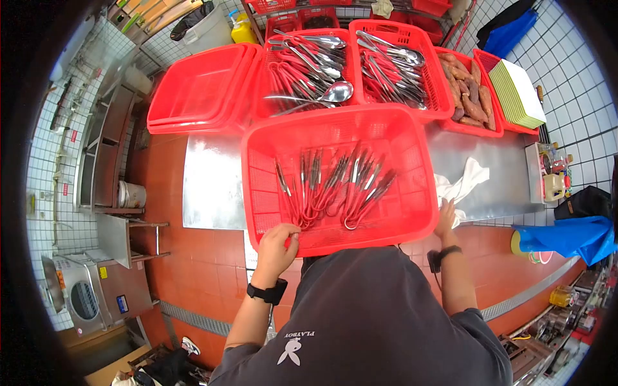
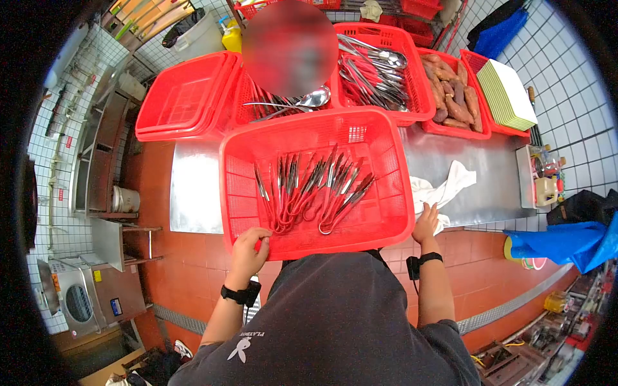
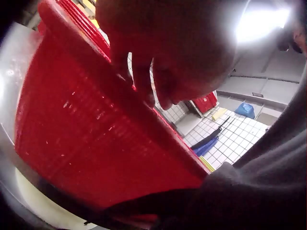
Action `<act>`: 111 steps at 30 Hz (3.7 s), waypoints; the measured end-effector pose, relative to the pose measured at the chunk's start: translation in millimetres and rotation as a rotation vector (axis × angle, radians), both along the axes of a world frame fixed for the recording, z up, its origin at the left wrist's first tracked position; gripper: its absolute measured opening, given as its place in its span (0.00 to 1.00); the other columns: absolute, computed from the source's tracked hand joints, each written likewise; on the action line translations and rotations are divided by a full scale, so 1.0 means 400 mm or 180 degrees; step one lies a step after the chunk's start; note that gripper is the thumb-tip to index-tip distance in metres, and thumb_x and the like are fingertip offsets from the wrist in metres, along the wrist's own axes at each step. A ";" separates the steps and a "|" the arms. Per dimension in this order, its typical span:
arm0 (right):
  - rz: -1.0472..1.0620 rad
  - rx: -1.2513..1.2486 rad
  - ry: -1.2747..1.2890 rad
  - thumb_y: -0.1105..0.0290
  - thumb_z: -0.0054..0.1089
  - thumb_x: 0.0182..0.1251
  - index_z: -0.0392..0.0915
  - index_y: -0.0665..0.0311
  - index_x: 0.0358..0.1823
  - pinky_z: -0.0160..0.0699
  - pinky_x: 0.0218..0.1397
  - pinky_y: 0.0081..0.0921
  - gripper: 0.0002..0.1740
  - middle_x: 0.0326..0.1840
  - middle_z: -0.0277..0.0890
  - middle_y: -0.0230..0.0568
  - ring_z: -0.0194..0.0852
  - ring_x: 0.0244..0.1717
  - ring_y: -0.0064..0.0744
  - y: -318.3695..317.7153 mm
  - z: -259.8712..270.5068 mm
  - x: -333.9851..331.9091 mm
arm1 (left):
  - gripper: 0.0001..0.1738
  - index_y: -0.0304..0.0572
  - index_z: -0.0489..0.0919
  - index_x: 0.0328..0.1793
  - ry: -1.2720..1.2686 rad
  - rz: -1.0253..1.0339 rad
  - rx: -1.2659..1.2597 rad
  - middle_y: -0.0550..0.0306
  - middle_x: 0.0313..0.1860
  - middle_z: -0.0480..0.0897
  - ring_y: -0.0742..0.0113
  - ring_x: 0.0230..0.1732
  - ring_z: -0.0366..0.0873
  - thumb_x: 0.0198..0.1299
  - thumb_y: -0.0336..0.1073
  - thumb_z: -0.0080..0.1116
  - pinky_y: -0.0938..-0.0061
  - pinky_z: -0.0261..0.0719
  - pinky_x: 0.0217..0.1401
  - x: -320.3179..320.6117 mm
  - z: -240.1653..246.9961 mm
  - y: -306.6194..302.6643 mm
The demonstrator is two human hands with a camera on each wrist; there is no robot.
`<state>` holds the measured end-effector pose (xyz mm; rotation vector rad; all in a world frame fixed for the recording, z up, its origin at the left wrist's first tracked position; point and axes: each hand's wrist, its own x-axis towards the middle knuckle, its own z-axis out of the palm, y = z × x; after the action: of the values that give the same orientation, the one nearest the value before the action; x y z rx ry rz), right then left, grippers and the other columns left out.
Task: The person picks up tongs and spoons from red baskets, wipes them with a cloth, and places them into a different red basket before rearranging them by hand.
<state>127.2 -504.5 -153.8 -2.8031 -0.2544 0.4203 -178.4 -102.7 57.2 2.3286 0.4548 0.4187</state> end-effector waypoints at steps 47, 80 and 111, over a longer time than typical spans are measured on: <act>-0.0333 -0.0908 0.0278 0.38 0.69 0.51 0.40 0.53 0.80 0.38 0.81 0.54 0.63 0.84 0.20 0.58 0.22 0.84 0.60 0.098 -0.053 -0.126 | 0.05 0.44 0.83 0.36 -0.0208 -0.0117 0.0670 0.56 0.34 0.85 0.56 0.38 0.83 0.53 0.32 0.61 0.62 0.79 0.41 -0.009 -0.057 0.136; -0.0066 -0.0270 0.1268 0.48 0.78 0.43 0.69 0.65 0.61 0.76 0.63 0.45 0.46 0.64 0.63 0.72 0.71 0.62 0.64 0.144 0.169 0.120 | 0.07 0.35 0.80 0.42 0.0526 -0.0515 0.1164 0.43 0.41 0.83 0.45 0.46 0.82 0.57 0.26 0.59 0.60 0.79 0.52 0.523 0.129 0.282; 0.0272 -0.0155 0.1285 0.54 0.78 0.46 0.76 0.59 0.52 0.82 0.51 0.44 0.33 0.57 0.62 0.59 0.79 0.49 0.58 0.177 0.211 0.245 | 0.28 0.55 0.70 0.65 0.2319 0.0266 0.4265 0.56 0.58 0.77 0.50 0.63 0.71 0.56 0.35 0.60 0.45 0.70 0.57 1.075 -0.050 0.703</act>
<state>225.1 -433.9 -69.5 -2.6810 -0.2750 1.0056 251.4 178.5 37.3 3.7822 0.7479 -0.2482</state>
